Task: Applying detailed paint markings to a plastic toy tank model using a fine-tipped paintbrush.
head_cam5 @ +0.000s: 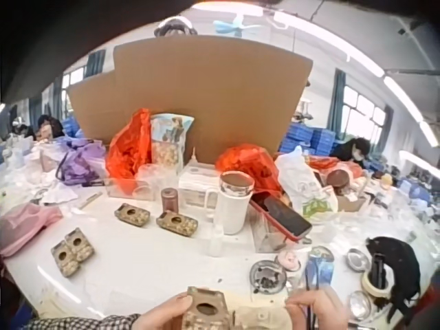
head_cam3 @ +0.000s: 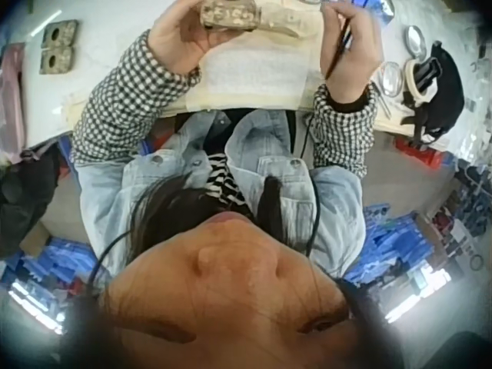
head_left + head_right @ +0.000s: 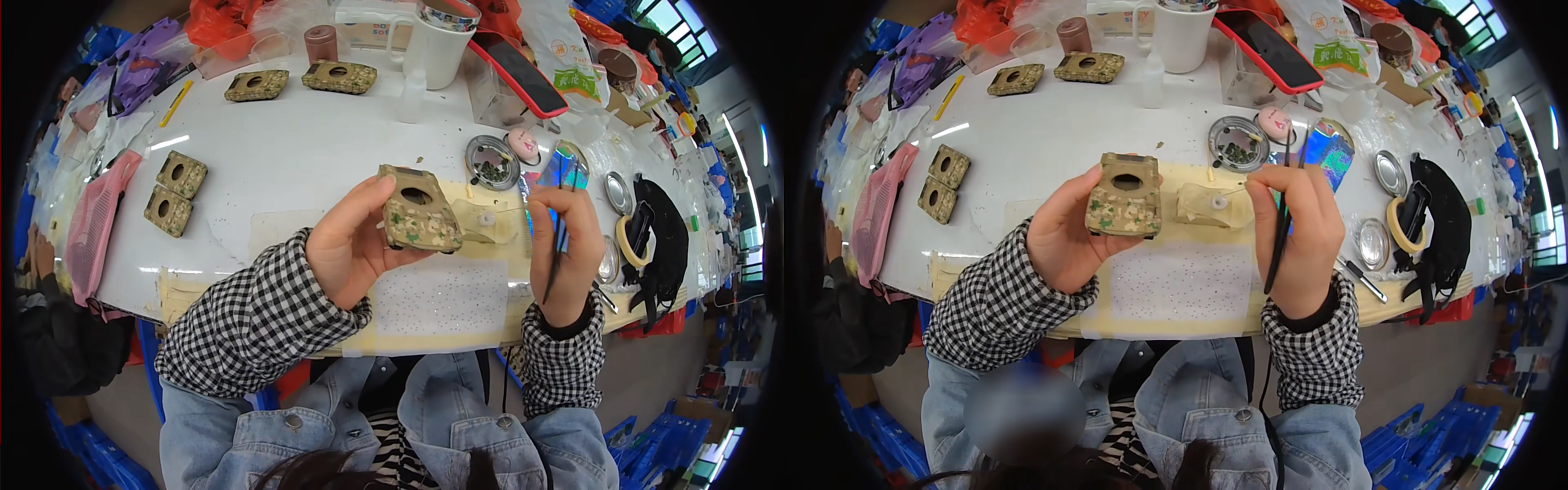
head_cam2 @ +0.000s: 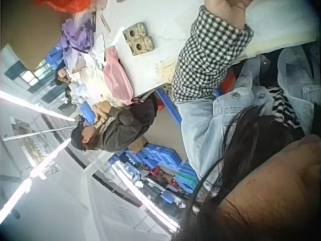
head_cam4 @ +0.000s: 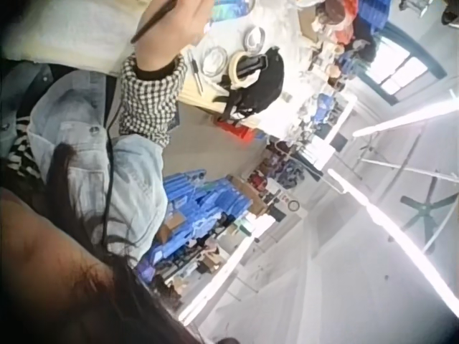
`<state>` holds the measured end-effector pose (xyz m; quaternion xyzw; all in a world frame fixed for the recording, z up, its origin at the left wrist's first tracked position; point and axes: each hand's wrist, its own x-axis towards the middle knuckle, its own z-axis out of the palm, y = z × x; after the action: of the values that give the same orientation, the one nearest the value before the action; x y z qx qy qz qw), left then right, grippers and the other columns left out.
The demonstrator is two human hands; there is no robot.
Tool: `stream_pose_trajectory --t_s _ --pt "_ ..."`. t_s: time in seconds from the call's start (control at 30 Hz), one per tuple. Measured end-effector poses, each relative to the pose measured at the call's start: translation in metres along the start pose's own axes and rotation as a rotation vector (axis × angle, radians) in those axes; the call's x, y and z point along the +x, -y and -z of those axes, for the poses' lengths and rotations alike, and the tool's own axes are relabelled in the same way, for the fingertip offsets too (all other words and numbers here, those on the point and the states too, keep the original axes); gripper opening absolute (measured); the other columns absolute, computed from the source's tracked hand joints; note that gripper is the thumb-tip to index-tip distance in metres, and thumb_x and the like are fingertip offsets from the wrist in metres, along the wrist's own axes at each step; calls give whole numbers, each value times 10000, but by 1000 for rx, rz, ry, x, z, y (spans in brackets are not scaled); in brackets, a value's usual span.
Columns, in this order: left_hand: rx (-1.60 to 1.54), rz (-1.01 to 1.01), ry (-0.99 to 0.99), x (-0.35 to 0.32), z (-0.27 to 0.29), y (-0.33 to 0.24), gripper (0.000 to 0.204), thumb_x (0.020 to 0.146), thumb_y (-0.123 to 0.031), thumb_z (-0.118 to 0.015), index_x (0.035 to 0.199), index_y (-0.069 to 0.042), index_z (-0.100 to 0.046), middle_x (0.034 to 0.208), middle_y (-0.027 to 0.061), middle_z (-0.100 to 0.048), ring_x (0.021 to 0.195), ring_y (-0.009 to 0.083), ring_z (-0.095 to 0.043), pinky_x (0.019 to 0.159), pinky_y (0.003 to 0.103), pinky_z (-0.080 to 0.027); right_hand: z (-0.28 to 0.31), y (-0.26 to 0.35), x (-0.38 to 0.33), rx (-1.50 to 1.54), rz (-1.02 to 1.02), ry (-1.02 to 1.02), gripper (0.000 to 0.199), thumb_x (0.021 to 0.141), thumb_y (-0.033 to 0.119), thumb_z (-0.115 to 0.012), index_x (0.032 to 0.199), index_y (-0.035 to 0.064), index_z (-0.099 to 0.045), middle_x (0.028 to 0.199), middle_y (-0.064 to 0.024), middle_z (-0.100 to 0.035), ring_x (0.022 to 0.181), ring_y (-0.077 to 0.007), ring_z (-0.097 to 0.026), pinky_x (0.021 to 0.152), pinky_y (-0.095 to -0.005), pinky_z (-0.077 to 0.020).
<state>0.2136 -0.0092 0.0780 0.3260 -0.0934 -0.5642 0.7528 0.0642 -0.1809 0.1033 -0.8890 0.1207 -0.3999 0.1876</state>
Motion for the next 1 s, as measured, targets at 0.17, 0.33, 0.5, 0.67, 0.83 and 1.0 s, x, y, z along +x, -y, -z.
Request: stream_pose_trajectory --t_s 0.17,0.33,0.5,0.67,0.83,1.0 --pt "-65 -34 21 3 1 1 447 976 -296 -345 1279 25 -417 1225 218 -532 1009 265 -621 838 333 -555 -10 -11 -8 -139 73 133 148 736 13 -689 833 23 -578 782 -108 -557 736 -266 -553 639 -330 -444" --pt "-73 -63 25 2 0 0 466 980 -290 -325 1298 44 -391 1236 281 -498 1003 289 -621 851 334 -551 7 -9 -11 -144 45 205 310 830 142 -638 1096 -1 -572 908 -149 -580 814 -303 -567 738 -358 -456" --pt "-62 -57 40 2 2 2 484 986 -303 -302 1313 48 -371 1264 323 -448 1068 297 -586 884 341 -535 36 0 -43 187 -202 185 608 938 449 -439 1294 -42 -401 1117 -190 -566 1006 -232 -584 899 -335 -430" --pt "-88 -36 88 1 3 3 496 988 -317 -297 1325 42 -358 1269 331 -435 1056 299 -589 882 349 -535 42 -6 -79 586 -532 356 287 871 57 -598 1121 -70 -535 1003 -153 -630 961 -211 -612 857 -289 -462" --pt "-121 -21 105 3 4 3 515 990 -331 -291 1337 47 -336 1276 330 -426 1021 305 -605 856 340 -543 31 -20 -86 775 -666 332 183 900 49 -556 1034 -75 -576 926 -130 -633 861 -174 -636 766 -261 -514" --pt "-111 -20 65 2 0 3 524 991 -335 -284 1343 51 -326 1275 325 -429 999 304 -613 823 327 -555 24 -19 -85 765 -781 268 150 927 71 -523 955 -67 -575 880 -116 -635 778 -157 -647 724 -254 -531"
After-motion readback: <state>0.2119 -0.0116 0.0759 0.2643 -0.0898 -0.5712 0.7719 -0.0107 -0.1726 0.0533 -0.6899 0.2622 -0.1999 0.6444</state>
